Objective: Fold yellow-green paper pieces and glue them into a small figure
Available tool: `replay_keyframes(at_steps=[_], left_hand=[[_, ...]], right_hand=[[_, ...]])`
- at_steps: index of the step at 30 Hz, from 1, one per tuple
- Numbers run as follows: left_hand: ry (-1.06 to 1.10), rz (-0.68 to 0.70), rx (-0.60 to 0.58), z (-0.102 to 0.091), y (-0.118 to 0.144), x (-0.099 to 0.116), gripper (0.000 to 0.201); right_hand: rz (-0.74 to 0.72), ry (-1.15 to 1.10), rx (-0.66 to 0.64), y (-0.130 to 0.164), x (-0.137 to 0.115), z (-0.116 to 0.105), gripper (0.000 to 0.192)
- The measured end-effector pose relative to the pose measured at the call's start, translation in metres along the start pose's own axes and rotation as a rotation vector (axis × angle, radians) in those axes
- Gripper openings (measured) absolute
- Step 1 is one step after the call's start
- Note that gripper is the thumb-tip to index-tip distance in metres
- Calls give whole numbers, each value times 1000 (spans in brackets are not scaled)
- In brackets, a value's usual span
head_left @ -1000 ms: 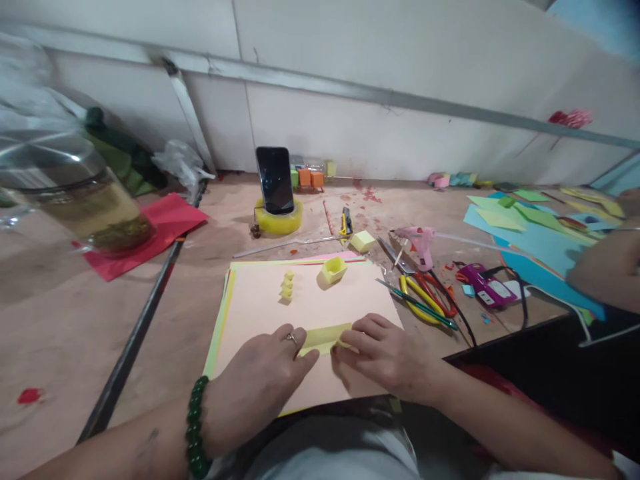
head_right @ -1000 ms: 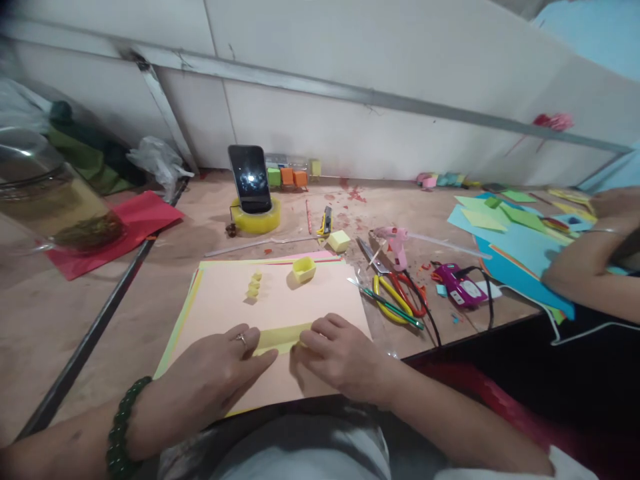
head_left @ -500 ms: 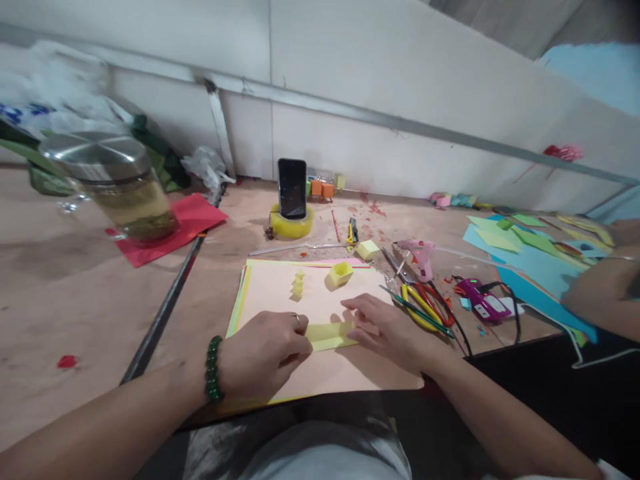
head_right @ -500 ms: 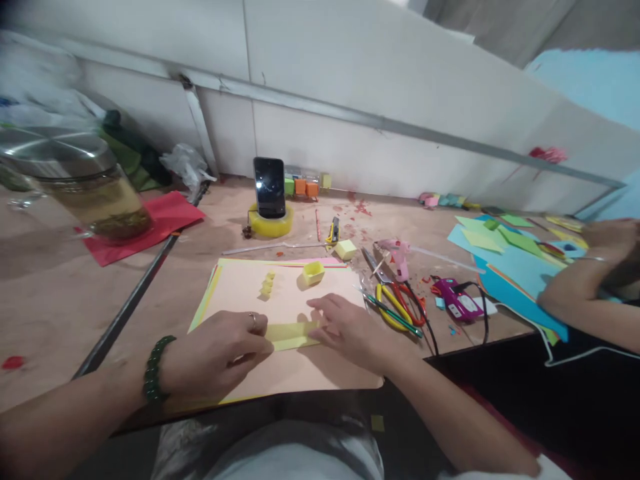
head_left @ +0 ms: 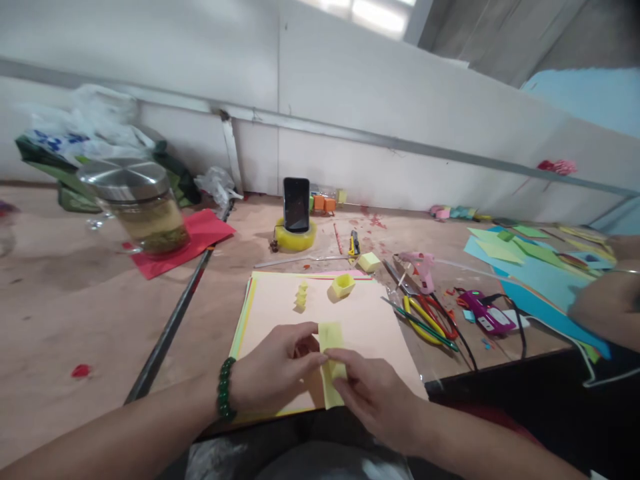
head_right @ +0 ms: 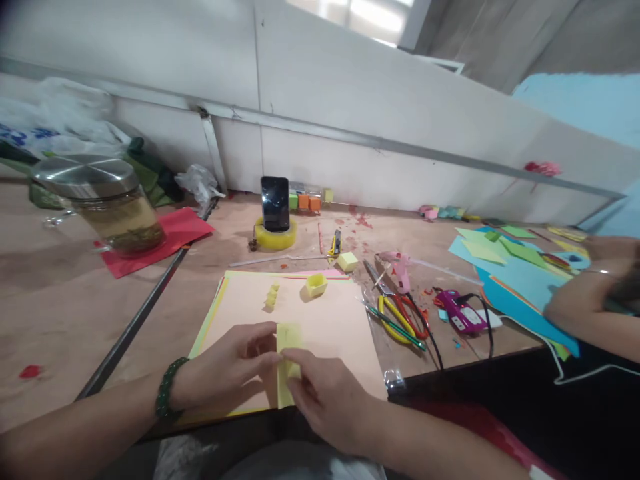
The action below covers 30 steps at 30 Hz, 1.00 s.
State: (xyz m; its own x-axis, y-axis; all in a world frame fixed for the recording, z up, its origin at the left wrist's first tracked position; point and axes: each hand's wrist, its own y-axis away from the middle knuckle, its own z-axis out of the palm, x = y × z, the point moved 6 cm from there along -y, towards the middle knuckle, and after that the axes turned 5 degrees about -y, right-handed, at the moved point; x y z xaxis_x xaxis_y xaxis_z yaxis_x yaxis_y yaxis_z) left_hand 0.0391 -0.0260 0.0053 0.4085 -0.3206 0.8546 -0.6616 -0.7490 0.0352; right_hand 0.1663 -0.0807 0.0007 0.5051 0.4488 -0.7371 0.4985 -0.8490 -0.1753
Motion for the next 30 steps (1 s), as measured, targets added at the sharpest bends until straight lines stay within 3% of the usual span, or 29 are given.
replay_keyframes(at_steps=[2, 4, 5, 9, 12, 14, 18, 21, 24, 27, 30], left_hand=[[119, 33, -21, 1, 0, 3, 23], [119, 70, -35, -1, 0, 4, 25], [83, 93, -41, -2, 1, 5, 26], [-121, 158, -128, 0, 4, -1, 55], [-161, 197, -216, 10, 7, -4, 69], [-188, 198, -141, 8, 6, -4, 69], [-415, 243, 153, -9, 5, 6, 43], [-583, 324, 32, -1, 5, 13, 16], [-729, 295, -79, 10, 5, 11, 20], [-772, 241, -48, 13, 6, 8, 17], [-737, 193, -20, 12, 6, 5, 28]], right_hand=[[-113, 95, -22, 1, -12, -2, 44], [-214, 226, -22, -1, -22, -11, 64], [-263, 308, -5, -2, -26, -17, 64], [-527, 599, 142, -8, -41, -33, 27], [-732, 602, 95, -7, -45, -26, 16], [-791, 625, 32, -7, -42, -20, 16], [-684, 829, 23, -12, -26, -20, 25], [-627, 837, -5, -14, -13, -22, 29], [-602, 732, -46, -12, -4, -21, 26], [-519, 562, -29, -12, 2, -24, 21], [-372, 367, 20, -12, 11, -30, 16]])
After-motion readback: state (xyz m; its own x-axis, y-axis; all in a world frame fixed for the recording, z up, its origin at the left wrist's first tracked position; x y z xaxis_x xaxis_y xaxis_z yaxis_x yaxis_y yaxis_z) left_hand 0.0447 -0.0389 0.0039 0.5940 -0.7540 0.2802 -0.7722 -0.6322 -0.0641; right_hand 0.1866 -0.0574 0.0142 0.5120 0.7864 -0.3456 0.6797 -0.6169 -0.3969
